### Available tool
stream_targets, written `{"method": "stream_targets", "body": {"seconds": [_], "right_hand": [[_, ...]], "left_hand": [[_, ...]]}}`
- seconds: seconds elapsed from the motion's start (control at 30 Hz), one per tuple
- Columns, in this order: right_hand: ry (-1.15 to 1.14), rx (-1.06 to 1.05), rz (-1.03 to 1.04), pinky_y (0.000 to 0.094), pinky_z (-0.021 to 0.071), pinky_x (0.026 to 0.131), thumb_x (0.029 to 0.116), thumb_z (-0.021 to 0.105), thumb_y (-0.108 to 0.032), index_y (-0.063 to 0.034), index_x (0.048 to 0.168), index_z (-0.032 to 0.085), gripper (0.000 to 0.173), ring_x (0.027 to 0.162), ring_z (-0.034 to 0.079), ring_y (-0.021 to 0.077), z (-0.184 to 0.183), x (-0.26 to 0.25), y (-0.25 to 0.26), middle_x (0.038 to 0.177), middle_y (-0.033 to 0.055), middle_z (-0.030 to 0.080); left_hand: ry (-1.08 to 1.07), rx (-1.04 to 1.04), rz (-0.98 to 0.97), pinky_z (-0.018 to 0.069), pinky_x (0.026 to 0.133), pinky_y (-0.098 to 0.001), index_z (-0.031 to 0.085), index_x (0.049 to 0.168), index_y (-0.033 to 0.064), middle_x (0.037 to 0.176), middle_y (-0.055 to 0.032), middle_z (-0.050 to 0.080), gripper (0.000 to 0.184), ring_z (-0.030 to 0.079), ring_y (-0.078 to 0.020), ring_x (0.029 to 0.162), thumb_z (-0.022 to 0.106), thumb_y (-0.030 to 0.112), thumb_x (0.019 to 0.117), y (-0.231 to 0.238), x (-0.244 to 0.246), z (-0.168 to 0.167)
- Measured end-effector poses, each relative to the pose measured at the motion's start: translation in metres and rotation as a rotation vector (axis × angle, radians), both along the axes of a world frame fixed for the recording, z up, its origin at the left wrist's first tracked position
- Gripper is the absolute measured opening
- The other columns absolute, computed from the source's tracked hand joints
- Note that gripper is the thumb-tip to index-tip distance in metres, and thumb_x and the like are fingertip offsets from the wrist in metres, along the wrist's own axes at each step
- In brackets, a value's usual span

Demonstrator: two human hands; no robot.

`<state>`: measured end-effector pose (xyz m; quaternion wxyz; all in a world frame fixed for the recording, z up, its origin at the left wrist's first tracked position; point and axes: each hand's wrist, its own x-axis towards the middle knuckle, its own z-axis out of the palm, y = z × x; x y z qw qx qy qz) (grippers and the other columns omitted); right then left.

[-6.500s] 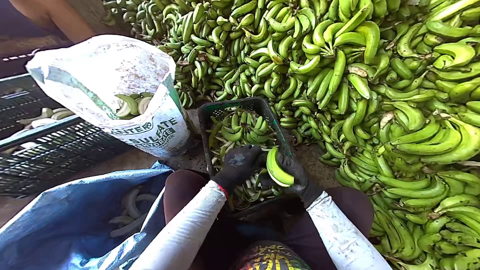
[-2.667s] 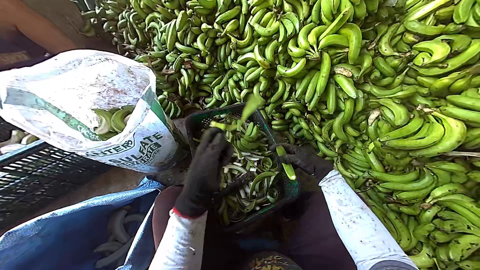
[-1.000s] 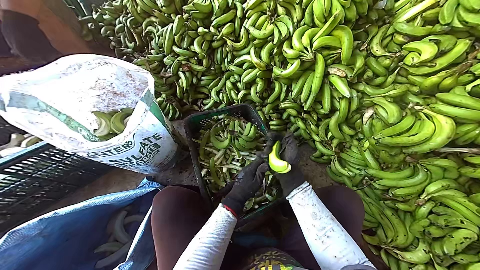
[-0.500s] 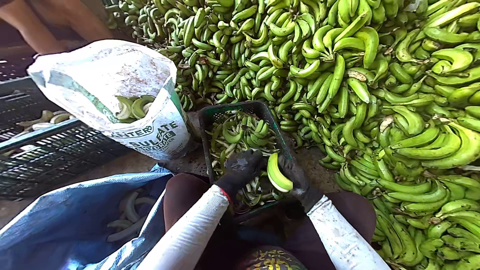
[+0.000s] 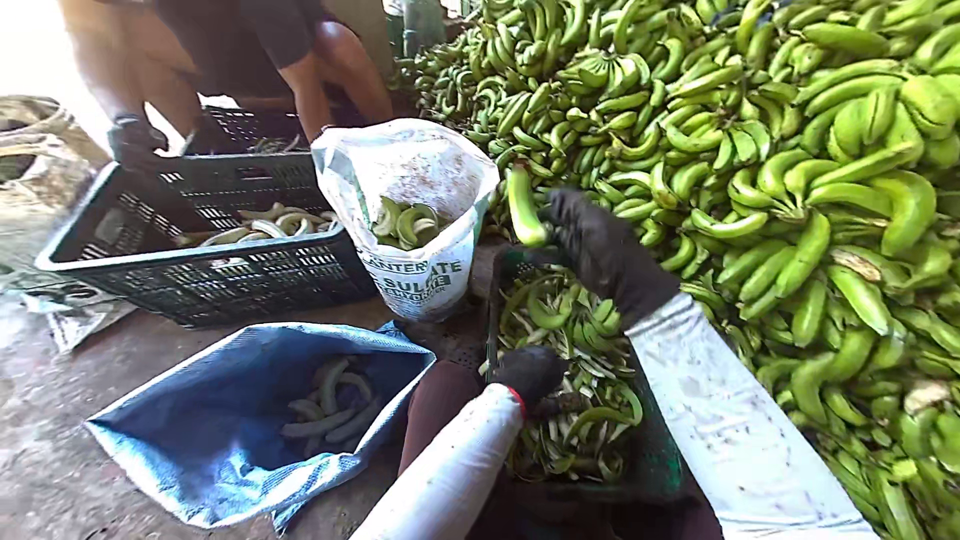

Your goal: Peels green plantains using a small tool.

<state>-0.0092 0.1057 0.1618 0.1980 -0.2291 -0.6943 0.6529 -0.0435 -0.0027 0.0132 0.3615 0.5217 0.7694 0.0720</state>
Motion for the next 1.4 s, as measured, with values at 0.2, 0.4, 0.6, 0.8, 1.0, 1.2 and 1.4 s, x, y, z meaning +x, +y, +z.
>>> {"method": "stream_targets", "body": {"seconds": [0.2,0.4,0.6,0.8,1.0,1.2,1.4], "right_hand": [[-0.485,0.997,-0.117,0.0639,0.0535,0.085,0.1092,0.042,-0.028,-0.0136,0.149,0.047,0.043,0.107,0.067,0.0416,-0.048,-0.012,0.041,0.131,0.0214,0.062],[-1.244,1.240,0.542,0.0734,0.0135,0.117,0.0963,0.065,-0.038,-0.0119,0.157,0.040,0.071,0.148,0.033,0.0429,-0.165,-0.004,0.054,0.160,0.0198,0.039],[-1.341,1.305,0.468,0.0698,0.0141,0.120,0.0865,0.072,-0.012,-0.0066,0.152,0.043,0.072,0.139,0.042,0.0499,-0.226,-0.003,0.058,0.144,0.0277,0.052],[-1.184,1.263,0.339,0.0541,0.0301,0.120,0.0963,0.060,-0.030,-0.0067,0.152,0.046,0.062,0.134,0.054,0.0376,-0.227,0.001,0.072,0.134,0.0187,0.064],[-0.924,0.792,-0.142,0.0611,0.0483,0.096,0.0950,0.065,-0.048,-0.0083,0.134,0.064,0.055,0.110,0.067,0.0410,-0.204,0.009,0.086,0.115,0.0226,0.071],[0.239,-0.340,-0.466,0.0276,0.0558,0.066,0.1102,0.036,-0.024,-0.0094,0.120,0.057,0.027,0.066,0.060,0.0081,-0.185,0.019,0.092,0.083,-0.0008,0.065],[-0.017,0.069,-0.454,0.0329,0.0549,0.091,0.1034,0.057,-0.017,-0.0056,0.136,0.057,0.034,0.102,0.066,0.0127,-0.150,0.086,0.101,0.119,0.0073,0.069]], "left_hand": [[-0.045,0.011,0.181,0.0464,0.101,-0.0621,0.063,0.127,0.0068,0.125,-0.0188,0.067,0.053,0.061,-0.0374,0.123,0.037,0.049,0.1084,-0.019,-0.036,0.039],[-0.034,-0.111,-0.003,0.0470,0.095,-0.0680,0.063,0.128,0.0045,0.123,-0.0241,0.066,0.051,0.061,-0.0443,0.121,0.046,0.048,0.1060,-0.027,-0.033,0.041],[-0.032,-0.151,-0.165,0.0496,0.089,-0.0663,0.064,0.120,-0.0011,0.115,-0.0256,0.067,0.048,0.063,-0.0449,0.113,0.050,0.042,0.1048,-0.016,-0.002,0.029],[-0.056,-0.165,-0.176,0.0485,0.092,-0.0647,0.063,0.119,0.0005,0.113,-0.0238,0.068,0.049,0.064,-0.0428,0.114,0.045,0.044,0.1069,-0.008,0.000,0.032],[-0.047,-0.135,-0.182,0.0483,0.094,-0.0626,0.063,0.125,0.0031,0.116,-0.0219,0.068,0.050,0.064,-0.0408,0.115,0.046,0.046,0.1063,-0.006,0.001,0.027],[-0.019,-0.074,-0.170,0.0503,0.089,-0.0643,0.063,0.122,0.0060,0.112,-0.0200,0.069,0.047,0.066,-0.0406,0.110,0.047,0.047,0.1051,-0.002,-0.002,0.024],[-0.105,0.197,-0.002,0.0516,0.091,-0.0602,0.066,0.123,0.0120,0.111,-0.0154,0.071,0.046,0.068,-0.0341,0.108,0.040,0.047,0.1085,-0.005,-0.016,0.024]]}}
